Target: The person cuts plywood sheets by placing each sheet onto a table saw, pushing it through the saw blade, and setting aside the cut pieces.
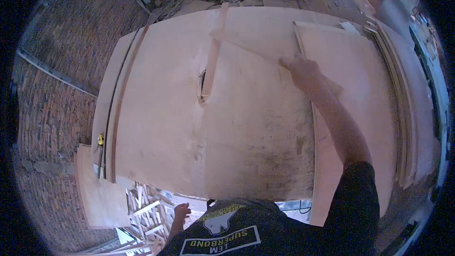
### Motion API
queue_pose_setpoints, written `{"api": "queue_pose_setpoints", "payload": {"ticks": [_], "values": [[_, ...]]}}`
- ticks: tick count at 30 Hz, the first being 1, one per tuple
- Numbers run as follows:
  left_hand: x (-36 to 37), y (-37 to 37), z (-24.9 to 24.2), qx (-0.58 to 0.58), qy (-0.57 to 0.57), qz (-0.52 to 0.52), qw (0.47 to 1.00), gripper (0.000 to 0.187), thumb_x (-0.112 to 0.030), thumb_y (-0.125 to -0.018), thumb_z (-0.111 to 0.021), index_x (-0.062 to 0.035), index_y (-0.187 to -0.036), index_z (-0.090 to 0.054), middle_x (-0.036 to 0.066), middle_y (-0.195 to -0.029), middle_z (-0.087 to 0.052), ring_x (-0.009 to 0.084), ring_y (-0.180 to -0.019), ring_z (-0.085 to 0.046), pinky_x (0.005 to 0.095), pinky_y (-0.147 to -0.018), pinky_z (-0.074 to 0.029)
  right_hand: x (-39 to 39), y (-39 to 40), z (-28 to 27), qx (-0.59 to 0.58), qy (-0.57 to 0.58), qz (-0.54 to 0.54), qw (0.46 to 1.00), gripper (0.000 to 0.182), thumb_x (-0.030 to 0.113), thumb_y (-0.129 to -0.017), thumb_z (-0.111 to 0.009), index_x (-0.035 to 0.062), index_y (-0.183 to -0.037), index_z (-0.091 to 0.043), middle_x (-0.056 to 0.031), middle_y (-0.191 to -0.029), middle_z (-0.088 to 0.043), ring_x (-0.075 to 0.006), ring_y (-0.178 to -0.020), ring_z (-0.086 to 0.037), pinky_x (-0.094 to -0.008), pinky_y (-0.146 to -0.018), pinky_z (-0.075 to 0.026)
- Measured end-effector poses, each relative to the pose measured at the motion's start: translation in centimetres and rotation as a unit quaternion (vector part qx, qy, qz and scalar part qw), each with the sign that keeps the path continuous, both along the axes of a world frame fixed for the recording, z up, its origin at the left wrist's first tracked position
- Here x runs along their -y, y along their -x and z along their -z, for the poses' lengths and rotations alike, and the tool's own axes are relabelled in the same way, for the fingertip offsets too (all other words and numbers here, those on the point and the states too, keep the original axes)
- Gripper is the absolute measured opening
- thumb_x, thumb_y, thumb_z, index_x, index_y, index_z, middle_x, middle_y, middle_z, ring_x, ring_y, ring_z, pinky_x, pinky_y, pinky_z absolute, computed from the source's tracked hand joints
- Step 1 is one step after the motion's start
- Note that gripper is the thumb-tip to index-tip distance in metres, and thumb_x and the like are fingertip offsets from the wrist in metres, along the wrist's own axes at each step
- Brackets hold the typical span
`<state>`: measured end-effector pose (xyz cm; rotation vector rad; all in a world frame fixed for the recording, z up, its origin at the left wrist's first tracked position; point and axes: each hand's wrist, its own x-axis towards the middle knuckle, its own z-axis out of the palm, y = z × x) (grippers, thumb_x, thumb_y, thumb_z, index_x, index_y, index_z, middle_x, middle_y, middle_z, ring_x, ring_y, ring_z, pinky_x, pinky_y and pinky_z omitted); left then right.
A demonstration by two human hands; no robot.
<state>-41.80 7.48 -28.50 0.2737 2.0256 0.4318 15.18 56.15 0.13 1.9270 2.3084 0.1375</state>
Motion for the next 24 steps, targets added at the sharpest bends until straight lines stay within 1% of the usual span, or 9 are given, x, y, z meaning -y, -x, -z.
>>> {"api": "queue_pose_setpoints", "payload": {"ticks": [4, 7, 10, 13, 15, 18, 20, 22, 24], "values": [[1.2, -0.9, 1.6, 0.048, 0.02, 0.0, 0.999, 0.046, -0.035, -0.086, -0.073, -0.0028, -0.117, -0.063, 0.012, -0.084, -0.071, 0.0218, -0.069, -0.07, 0.0363, -0.057, -0.053, -1.3, 0.2, -2.5, 0.069, 0.045, 0.019, 0.996, 0.072, -0.001, -0.082, -0.057, 0.0327, -0.144, -0.047, -0.0174, -0.12, -0.058, -0.0345, -0.099, -0.066, -0.0478, -0.08, -0.053], [2.8, -2.1, 3.1, 0.076, 0.048, 0.016, 0.996, 0.045, -0.036, -0.086, -0.074, -0.0037, -0.117, -0.064, 0.012, -0.086, -0.071, 0.0215, -0.071, -0.07, 0.0367, -0.059, -0.053, 1.3, -3.7, -5.5, 0.072, 0.012, -0.027, 0.997, 0.059, 0.006, -0.089, -0.055, 0.0317, -0.142, -0.049, -0.0166, -0.107, -0.063, -0.0326, -0.102, -0.066, -0.0448, -0.083, -0.055], [3.0, -3.4, 2.4, 0.071, 0.06, 0.079, 0.993, 0.041, -0.034, -0.087, -0.073, -0.0029, -0.114, -0.066, 0.012, -0.085, -0.071, 0.0221, -0.068, -0.068, 0.0384, -0.059, -0.053, 5.7, -5.2, -9.7, 0.089, 0.086, 0.058, 0.991, 0.07, 0.001, -0.08, -0.062, 0.0295, -0.142, -0.051, -0.0173, -0.109, -0.062, -0.0335, -0.103, -0.063, -0.0454, -0.085, -0.054], [4.8, -1.2, 5.1, 0.088, -0.05, 0.251, 0.963, 0.042, -0.034, -0.087, -0.073, -0.0023, -0.114, -0.066, 0.012, -0.085, -0.07, 0.0228, -0.069, -0.068, 0.0387, -0.059, -0.053, 10.0, -10.2, -9.4, 0.076, 0.103, 0.086, 0.988, 0.077, -0.002, -0.074, -0.063, 0.028, -0.144, -0.049, -0.0183, -0.109, -0.061, -0.0347, -0.1, -0.061, -0.0468, -0.085, -0.051], [4.4, -0.3, 5.4, 0.081, -0.022, 0.231, 0.969, 0.043, -0.034, -0.087, -0.073, -0.0021, -0.115, -0.066, 0.012, -0.084, -0.07, 0.0225, -0.069, -0.068, 0.0387, -0.059, -0.053, 12.8, -14.2, -8.8, 0.058, 0.104, 0.071, 0.99, 0.077, -0.002, -0.073, -0.062, 0.0224, -0.145, -0.049, -0.0167, -0.102, -0.063, -0.0314, -0.088, -0.059, -0.0447, -0.081, -0.049], [2.6, 0.0, 4.3, 0.107, 0.077, 0.022, 0.991, 0.043, -0.034, -0.087, -0.073, -0.0018, -0.115, -0.065, 0.011, -0.081, -0.07, 0.0215, -0.067, -0.069, 0.0392, -0.058, -0.053, 16.8, -17.7, -5.1, -0.148, 0.05, 0.071, 0.985, 0.078, 0.002, -0.071, -0.069, 0.0131, -0.145, -0.049, -0.0118, -0.097, -0.064, -0.0223, -0.079, -0.056, -0.0393, -0.075, -0.048], [1.7, 0.2, 3.7, 0.077, 0.089, 0.04, 0.992, 0.044, -0.034, -0.087, -0.073, -0.0028, -0.116, -0.064, 0.01, -0.08, -0.07, 0.0197, -0.065, -0.068, 0.0363, -0.056, -0.052, 17.9, -18.4, 2.7, -0.352, 0.004, 0.112, 0.929, 0.081, 0.008, -0.069, -0.077, 0.0084, -0.144, -0.048, -0.0066, -0.095, -0.062, -0.0161, -0.078, -0.052, -0.0348, -0.072, -0.046], [1.1, -0.4, 2.6, 0.058, 0.086, 0.028, 0.994, 0.044, -0.034, -0.087, -0.073, -0.0035, -0.117, -0.063, 0.01, -0.079, -0.069, 0.0195, -0.065, -0.068, 0.0348, -0.054, -0.051, 17.9, -17.7, 14.7, -0.403, -0.029, 0.153, 0.902, 0.075, 0.017, -0.074, -0.08, 0.0035, -0.141, -0.049, -0.0036, -0.093, -0.06, -0.0135, -0.08, -0.053, -0.0326, -0.069, -0.047], [1.4, -0.5, 2.4, 0.068, 0.069, 0.008, 0.995, 0.043, -0.034, -0.087, -0.073, -0.0037, -0.116, -0.064, 0.009, -0.079, -0.069, 0.0195, -0.065, -0.069, 0.0344, -0.053, -0.051, 14.5, -4.6, 13.1, -0.392, -0.013, 0.265, 0.881, 0.063, 0.021, -0.074, -0.079, 0.0016, -0.129, -0.054, -0.0125, -0.101, -0.067, -0.0227, -0.089, -0.065, -0.0369, -0.077, -0.052]]}}
